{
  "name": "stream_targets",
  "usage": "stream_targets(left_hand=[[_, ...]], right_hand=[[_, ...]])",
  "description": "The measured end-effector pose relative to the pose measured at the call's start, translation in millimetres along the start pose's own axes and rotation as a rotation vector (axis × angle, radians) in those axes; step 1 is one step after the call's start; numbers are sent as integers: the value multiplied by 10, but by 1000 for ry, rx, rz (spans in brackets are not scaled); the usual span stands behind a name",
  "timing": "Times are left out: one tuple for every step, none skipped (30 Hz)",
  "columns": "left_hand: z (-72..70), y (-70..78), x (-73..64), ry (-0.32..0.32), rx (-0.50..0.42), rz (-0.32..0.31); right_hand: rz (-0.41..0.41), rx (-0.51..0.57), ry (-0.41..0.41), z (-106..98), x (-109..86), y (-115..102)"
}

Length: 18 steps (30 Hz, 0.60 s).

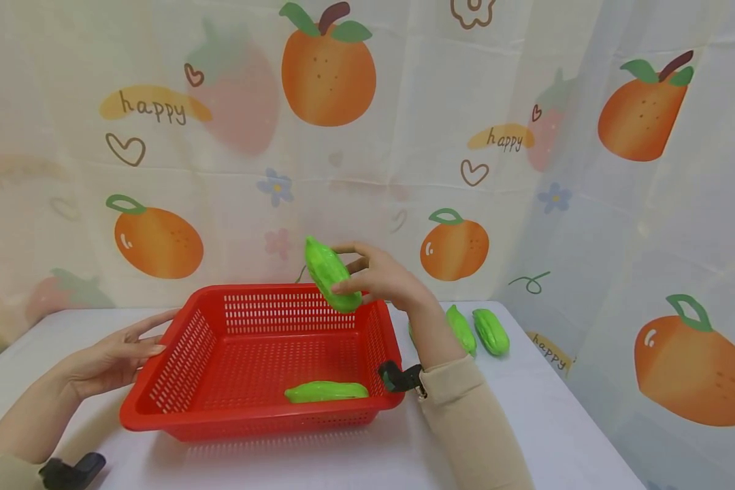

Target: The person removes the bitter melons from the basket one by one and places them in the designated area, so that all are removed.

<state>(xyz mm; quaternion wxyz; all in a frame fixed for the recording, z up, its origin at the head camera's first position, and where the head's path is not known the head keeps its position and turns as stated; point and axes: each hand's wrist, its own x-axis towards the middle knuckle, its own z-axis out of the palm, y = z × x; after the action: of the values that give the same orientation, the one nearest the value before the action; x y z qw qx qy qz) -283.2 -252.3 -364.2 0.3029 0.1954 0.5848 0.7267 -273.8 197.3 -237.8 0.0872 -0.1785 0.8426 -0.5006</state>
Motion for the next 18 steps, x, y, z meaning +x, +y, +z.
stream_targets(left_hand=[[0, -1, -2, 5, 3, -1], [0, 0, -3, 9, 6, -3], [0, 0, -4, 12, 9, -3], [0, 0, -5, 13, 11, -3], [0, 0, -6, 13, 12, -2], [0, 0, -6, 12, 14, -2], [-1, 0, -6, 9, 14, -1], [-1, 0, -6, 6, 13, 0], [-1, 0, -4, 2, 12, 2], [-2, 0, -4, -1, 10, 4], [-4, 0, -3, -4, 8, 6], [-6, 0, -2, -5, 9, 7], [-8, 0, -2, -7, 8, 8], [-11, 0, -2, -7, 9, 9], [-14, -1, -3, -5, 10, 8], [-19, -2, -3, -3, 10, 8], [-21, -2, -4, 0, 13, 6], [-23, -2, -5, 2, 13, 5]], right_hand=[[1, 1, 2, -15, -13, 0], [1, -2, 4, -33, -29, 2], [4, -3, 8, -50, -42, 1], [4, -4, 10, -69, -55, 1], [4, -10, 13, -90, -70, 3], [5, -15, 17, -110, -84, 5], [4, -17, 20, -131, -96, 8], [5, -24, 24, -153, -111, 13], [7, -28, 27, -174, -124, 19], [11, -35, 31, -196, -140, 26], [14, -41, 34, -217, -154, 34], [19, -41, 37, -237, -169, 42], [23, -44, 39, -257, -185, 52], [27, -48, 42, -277, -202, 62], [33, -50, 47, -294, -216, 71], [36, -52, 51, -312, -230, 81], [37, -51, 53, -330, -243, 93], [39, -53, 56, -349, -259, 103]])
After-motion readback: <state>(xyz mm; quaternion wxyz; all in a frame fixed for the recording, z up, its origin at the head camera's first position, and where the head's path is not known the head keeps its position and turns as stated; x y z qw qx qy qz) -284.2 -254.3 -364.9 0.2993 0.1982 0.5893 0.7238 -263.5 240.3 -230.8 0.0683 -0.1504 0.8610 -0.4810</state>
